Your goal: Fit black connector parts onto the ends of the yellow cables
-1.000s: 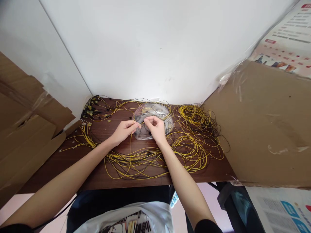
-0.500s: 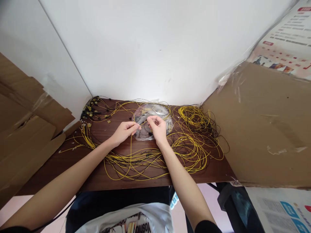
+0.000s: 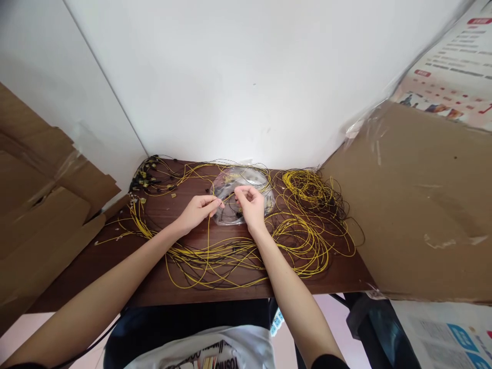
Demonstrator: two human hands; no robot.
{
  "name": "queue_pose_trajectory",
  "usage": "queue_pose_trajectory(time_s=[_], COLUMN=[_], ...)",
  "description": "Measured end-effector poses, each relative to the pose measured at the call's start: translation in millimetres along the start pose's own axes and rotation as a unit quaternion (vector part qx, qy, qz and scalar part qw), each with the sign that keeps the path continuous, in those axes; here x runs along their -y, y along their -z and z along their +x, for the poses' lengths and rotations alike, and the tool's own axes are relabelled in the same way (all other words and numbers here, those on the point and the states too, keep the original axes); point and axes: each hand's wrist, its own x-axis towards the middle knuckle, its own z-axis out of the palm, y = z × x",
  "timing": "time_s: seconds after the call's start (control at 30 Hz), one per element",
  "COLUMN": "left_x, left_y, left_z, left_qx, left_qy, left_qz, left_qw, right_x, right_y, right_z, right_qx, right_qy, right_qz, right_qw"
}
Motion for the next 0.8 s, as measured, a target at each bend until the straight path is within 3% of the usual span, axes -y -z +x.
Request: queue_pose_trajectory(time_s=[0.53,0.8], left_x=[-1.7,-1.1], left_y=[-0.2,0.2], left_z=[-0.2,-0.3], left_qx=[-0.004,-0.006], left_qy=[0.001,0.006], left_qz=[-0.017,-0.022], left_qw=[1.0,1.0], right_x=[3.6,4.7], right_y=[-0.8,-2.0], right_z=[1.4,-0.7], right_qx=[-0.082,-0.037], right_qy=[0.017,0.008], right_qz=[0.075,0.054], right_qw=[0.994,0.998])
